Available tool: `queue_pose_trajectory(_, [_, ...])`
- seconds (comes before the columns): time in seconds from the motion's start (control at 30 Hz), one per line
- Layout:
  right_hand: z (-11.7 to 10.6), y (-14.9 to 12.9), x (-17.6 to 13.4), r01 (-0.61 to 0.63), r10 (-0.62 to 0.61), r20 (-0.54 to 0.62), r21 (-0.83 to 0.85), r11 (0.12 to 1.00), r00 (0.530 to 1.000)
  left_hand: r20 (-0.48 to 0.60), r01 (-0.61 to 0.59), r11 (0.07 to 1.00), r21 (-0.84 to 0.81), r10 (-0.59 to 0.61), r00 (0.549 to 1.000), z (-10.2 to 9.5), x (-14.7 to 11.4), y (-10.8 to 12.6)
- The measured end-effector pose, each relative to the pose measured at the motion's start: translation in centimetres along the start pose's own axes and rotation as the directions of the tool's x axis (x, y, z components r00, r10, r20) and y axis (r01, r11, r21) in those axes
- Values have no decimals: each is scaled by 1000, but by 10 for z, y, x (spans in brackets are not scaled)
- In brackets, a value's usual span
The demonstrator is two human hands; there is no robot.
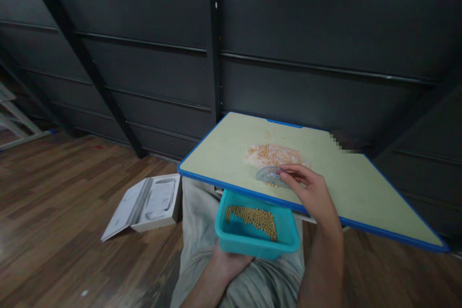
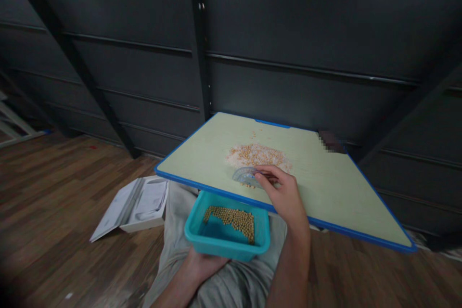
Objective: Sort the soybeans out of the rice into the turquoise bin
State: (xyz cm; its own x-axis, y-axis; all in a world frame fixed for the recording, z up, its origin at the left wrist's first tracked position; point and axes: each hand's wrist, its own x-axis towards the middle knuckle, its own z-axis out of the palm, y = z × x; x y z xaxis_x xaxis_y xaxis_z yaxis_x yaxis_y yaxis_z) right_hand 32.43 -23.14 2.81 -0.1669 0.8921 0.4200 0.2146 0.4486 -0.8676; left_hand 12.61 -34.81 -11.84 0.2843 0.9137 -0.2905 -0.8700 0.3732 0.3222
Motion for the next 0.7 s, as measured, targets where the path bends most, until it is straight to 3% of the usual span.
queue_pose_trajectory(0.47, [-1, -5, -3, 5, -4, 30, -5, 1000, 1000, -21, -21, 1000, 8, 22, 1000, 23, -9, 4])
queue_pose_trajectory(0.7, [-2, -6, -4, 17, -15, 49, -26, 1000, 999, -42, -19, 999, 32, 20, 999, 23, -10, 3])
